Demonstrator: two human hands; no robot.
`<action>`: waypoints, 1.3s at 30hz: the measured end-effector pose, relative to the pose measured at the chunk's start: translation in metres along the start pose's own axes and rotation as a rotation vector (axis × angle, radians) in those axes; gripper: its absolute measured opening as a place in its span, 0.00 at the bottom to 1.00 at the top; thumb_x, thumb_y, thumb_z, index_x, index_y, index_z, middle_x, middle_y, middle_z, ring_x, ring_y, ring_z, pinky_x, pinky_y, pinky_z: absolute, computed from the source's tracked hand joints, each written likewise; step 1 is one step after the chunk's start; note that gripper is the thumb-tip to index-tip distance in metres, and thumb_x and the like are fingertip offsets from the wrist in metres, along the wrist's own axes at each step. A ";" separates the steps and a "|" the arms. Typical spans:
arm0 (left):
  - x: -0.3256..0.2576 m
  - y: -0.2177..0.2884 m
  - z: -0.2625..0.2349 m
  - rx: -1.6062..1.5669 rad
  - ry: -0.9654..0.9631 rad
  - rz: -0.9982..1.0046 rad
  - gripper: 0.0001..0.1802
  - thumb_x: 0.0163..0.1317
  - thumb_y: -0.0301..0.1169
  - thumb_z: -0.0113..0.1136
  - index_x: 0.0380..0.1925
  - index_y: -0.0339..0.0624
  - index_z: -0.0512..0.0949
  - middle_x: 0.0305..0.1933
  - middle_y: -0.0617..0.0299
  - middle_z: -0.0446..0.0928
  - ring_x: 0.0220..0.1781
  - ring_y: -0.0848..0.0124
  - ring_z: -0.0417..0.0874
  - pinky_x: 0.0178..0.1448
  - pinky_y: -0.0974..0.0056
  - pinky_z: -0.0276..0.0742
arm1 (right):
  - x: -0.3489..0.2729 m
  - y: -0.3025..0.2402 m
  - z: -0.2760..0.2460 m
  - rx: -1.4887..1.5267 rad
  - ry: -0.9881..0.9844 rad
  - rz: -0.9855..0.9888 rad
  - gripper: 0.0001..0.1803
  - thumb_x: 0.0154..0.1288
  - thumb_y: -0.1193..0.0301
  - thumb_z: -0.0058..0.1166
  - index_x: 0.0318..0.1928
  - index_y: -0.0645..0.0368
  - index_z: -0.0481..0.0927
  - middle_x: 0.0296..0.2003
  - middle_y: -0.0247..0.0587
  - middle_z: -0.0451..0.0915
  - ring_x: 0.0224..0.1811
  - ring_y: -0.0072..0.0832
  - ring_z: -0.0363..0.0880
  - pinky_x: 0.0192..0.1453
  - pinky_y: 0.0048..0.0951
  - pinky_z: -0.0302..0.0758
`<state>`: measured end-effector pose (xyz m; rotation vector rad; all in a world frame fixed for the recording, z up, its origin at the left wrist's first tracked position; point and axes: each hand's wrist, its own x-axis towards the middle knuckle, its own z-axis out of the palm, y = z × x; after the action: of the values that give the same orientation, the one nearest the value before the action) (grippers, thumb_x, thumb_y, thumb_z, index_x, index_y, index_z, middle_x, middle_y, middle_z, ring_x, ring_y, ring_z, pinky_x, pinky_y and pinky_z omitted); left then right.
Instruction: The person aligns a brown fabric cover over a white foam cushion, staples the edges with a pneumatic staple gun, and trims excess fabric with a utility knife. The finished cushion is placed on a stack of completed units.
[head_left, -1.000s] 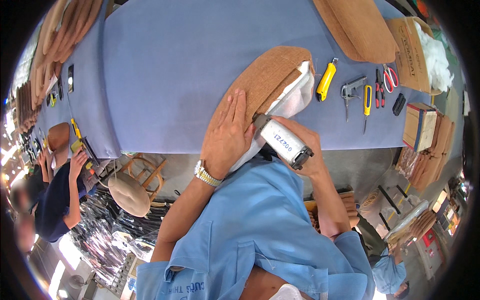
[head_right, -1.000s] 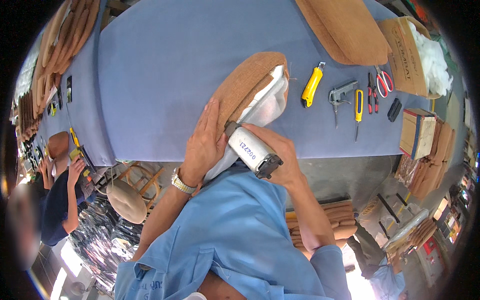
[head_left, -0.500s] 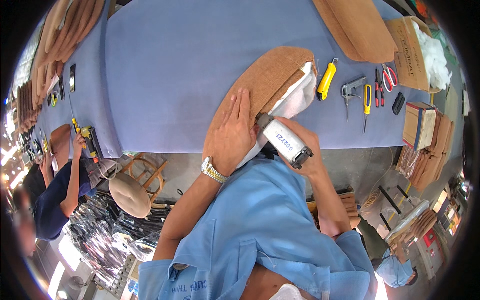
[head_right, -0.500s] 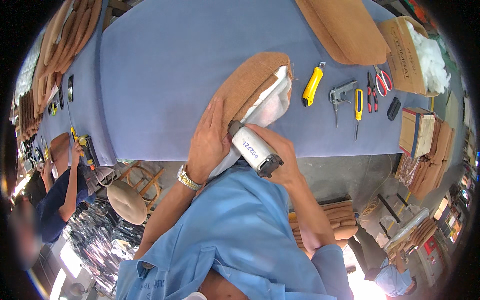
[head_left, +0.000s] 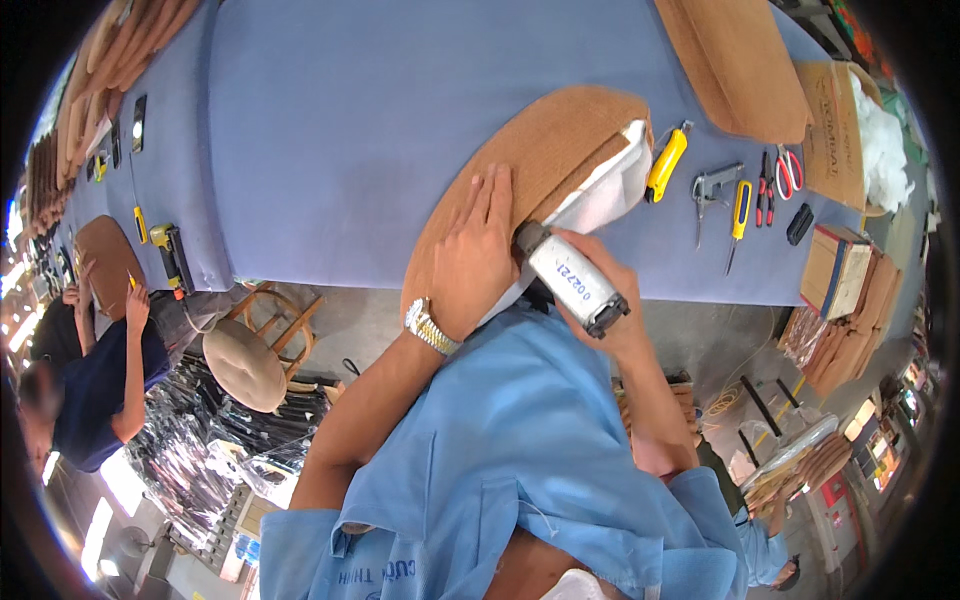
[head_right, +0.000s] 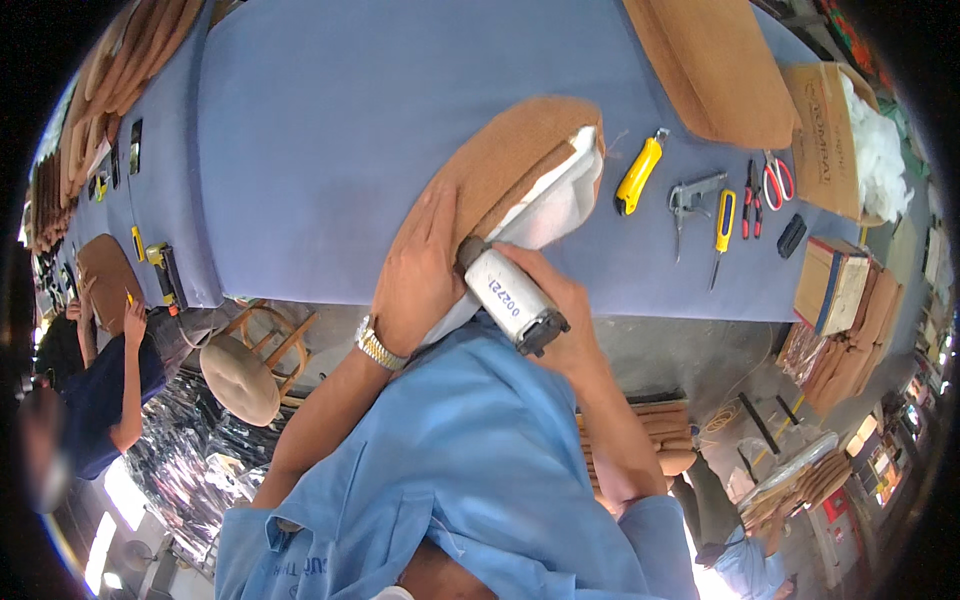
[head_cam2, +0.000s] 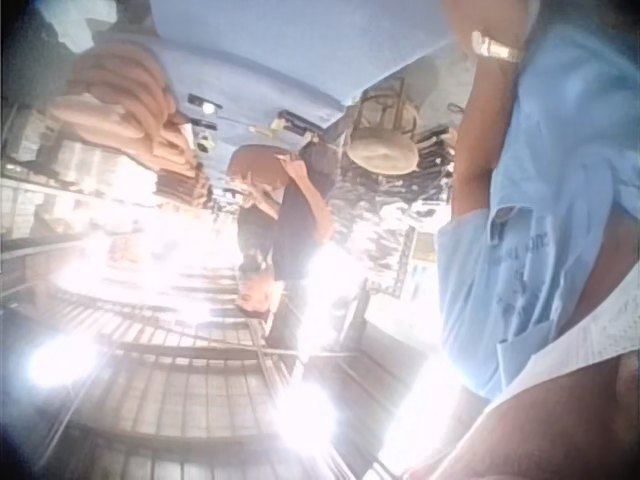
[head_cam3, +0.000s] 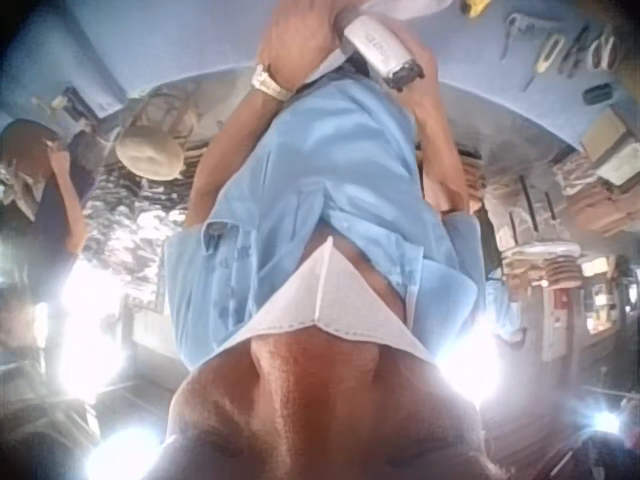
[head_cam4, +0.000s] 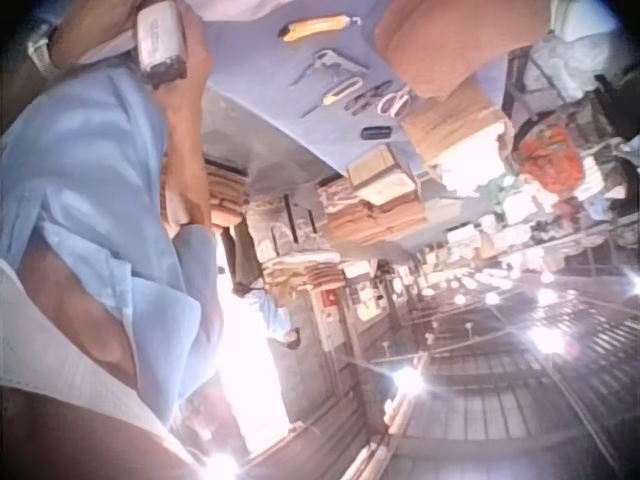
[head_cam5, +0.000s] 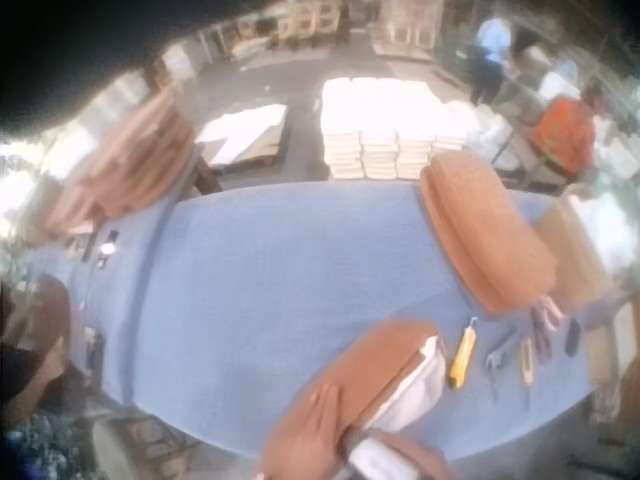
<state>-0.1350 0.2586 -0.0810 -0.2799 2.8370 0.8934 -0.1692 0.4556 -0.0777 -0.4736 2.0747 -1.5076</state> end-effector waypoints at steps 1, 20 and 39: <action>0.002 0.000 -0.002 -0.010 -0.009 0.002 0.47 0.54 0.18 0.67 0.76 0.28 0.60 0.74 0.37 0.71 0.78 0.44 0.70 0.77 0.49 0.72 | 0.000 -0.001 0.000 0.011 0.023 0.001 0.33 0.58 0.74 0.67 0.66 0.63 0.78 0.54 0.50 0.87 0.52 0.37 0.90 0.55 0.31 0.82; -0.004 -0.002 -0.003 -0.074 -0.096 -0.016 0.50 0.59 0.23 0.67 0.80 0.38 0.55 0.82 0.40 0.60 0.83 0.44 0.62 0.79 0.42 0.68 | -0.005 -0.008 0.006 0.028 -0.050 0.082 0.34 0.55 0.73 0.69 0.65 0.56 0.79 0.49 0.48 0.88 0.50 0.42 0.89 0.56 0.32 0.81; -0.022 -0.084 0.017 -0.656 -0.292 -0.042 0.40 0.83 0.58 0.32 0.84 0.47 0.51 0.89 0.46 0.41 0.90 0.50 0.35 0.90 0.48 0.34 | -0.011 0.010 0.014 -0.039 0.058 -0.167 0.33 0.54 0.74 0.66 0.64 0.54 0.78 0.50 0.48 0.88 0.53 0.49 0.89 0.56 0.37 0.83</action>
<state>-0.0934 0.2037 -0.1370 -0.2507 2.1931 1.6775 -0.1516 0.4539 -0.0879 -0.6396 2.1584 -1.5941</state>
